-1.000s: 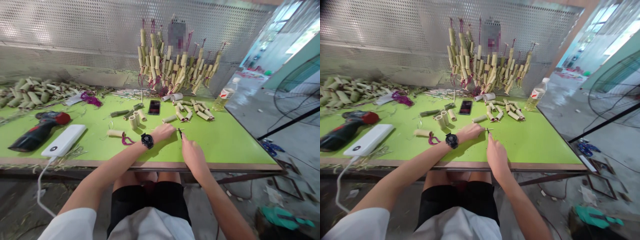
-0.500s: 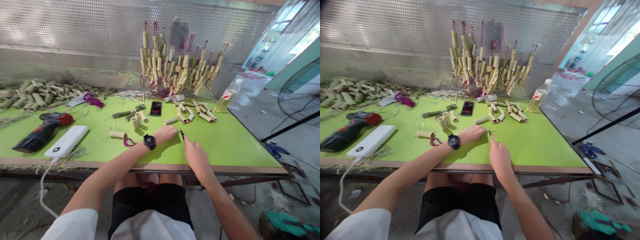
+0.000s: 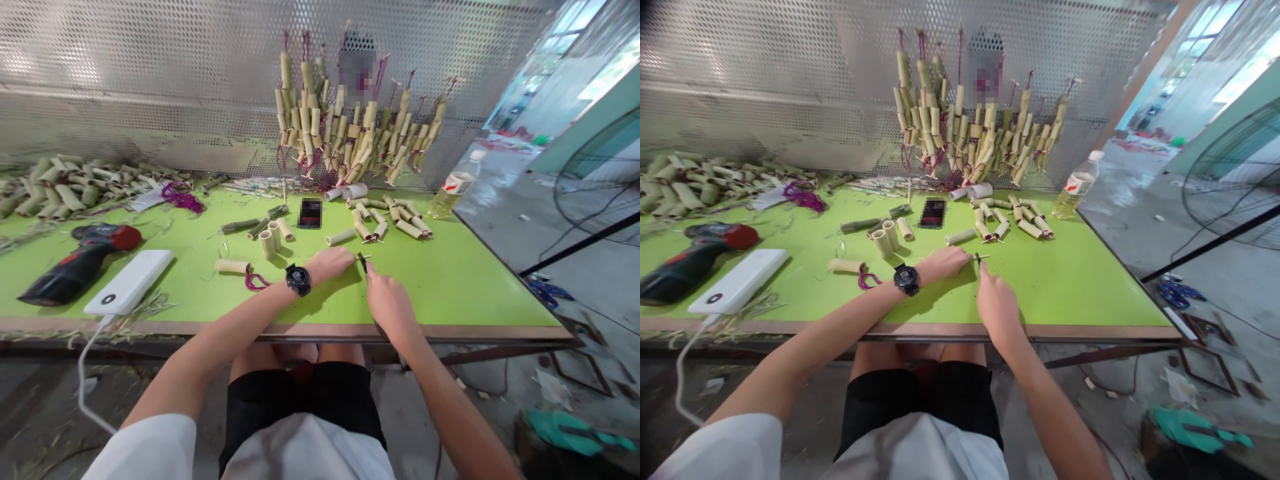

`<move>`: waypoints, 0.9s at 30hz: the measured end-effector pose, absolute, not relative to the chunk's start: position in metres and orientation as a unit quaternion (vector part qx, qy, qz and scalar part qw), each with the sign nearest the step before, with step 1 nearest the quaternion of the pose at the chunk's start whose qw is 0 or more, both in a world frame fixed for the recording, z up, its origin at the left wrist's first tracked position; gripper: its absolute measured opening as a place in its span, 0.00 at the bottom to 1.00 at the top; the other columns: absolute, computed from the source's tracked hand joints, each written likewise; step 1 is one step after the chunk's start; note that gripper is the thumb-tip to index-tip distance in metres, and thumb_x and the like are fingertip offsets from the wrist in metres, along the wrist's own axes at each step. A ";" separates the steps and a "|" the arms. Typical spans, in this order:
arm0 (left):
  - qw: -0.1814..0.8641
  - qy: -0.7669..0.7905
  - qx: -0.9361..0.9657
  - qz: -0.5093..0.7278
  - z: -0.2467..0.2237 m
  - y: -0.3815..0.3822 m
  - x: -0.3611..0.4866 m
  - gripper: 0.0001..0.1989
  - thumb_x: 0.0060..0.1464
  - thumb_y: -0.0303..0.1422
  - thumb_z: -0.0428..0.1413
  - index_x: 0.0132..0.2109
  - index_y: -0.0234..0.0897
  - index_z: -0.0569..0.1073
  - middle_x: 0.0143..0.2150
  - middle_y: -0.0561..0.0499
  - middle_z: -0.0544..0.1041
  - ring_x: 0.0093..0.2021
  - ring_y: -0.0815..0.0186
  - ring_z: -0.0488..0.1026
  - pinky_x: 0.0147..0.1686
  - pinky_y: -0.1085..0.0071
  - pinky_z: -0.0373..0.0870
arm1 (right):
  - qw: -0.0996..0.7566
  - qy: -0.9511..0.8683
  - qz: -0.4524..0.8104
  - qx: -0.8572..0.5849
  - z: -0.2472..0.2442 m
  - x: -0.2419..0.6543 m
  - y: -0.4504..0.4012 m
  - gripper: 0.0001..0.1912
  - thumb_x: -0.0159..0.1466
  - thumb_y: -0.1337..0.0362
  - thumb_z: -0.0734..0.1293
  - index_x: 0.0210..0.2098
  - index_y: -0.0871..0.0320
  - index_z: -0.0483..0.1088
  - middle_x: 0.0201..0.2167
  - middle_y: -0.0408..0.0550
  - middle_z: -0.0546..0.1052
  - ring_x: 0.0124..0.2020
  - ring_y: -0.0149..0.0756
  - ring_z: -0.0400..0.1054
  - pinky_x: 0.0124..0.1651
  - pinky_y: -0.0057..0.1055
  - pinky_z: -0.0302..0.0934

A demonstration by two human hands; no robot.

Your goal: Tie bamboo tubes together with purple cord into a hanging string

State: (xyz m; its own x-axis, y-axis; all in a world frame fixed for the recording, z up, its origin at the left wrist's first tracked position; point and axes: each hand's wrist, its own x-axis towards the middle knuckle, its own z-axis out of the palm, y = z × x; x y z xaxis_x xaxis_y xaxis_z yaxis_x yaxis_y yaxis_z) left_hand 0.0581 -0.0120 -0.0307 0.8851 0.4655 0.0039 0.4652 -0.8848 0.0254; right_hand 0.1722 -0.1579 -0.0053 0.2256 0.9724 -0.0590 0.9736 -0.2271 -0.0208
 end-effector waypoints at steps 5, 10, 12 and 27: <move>0.004 0.239 0.971 -0.003 -0.026 -0.016 0.059 0.16 0.63 0.16 0.49 0.47 0.27 0.80 0.42 0.37 0.83 0.42 0.59 0.82 0.39 0.68 0.75 | -0.016 0.621 -0.057 0.781 0.001 0.174 -0.156 0.26 0.78 0.71 0.52 0.73 0.63 0.60 0.43 0.61 0.84 0.44 0.43 0.81 0.42 0.31 0.66; -0.007 0.224 0.975 -0.003 -0.031 -0.011 0.058 0.14 0.63 0.18 0.50 0.46 0.27 0.80 0.41 0.37 0.83 0.42 0.56 0.82 0.37 0.67 0.74 | -0.012 0.609 -0.046 0.791 -0.001 0.170 -0.160 0.25 0.78 0.69 0.53 0.72 0.63 0.62 0.42 0.61 0.84 0.42 0.43 0.81 0.39 0.32 0.65; -0.003 0.215 0.977 0.010 -0.033 -0.009 0.058 0.13 0.63 0.18 0.50 0.45 0.28 0.80 0.40 0.37 0.83 0.41 0.57 0.82 0.37 0.68 0.74 | -0.023 0.607 -0.055 0.792 -0.001 0.172 -0.155 0.25 0.78 0.69 0.52 0.71 0.62 0.63 0.42 0.60 0.84 0.42 0.44 0.81 0.39 0.32 0.65; 0.008 0.210 0.978 -0.002 -0.019 -0.015 0.058 0.11 0.65 0.17 0.53 0.46 0.26 0.80 0.42 0.37 0.83 0.44 0.59 0.82 0.41 0.70 0.74 | -0.006 0.592 -0.055 0.804 0.003 0.162 -0.148 0.27 0.78 0.69 0.53 0.73 0.62 0.61 0.45 0.62 0.84 0.44 0.46 0.81 0.42 0.34 0.66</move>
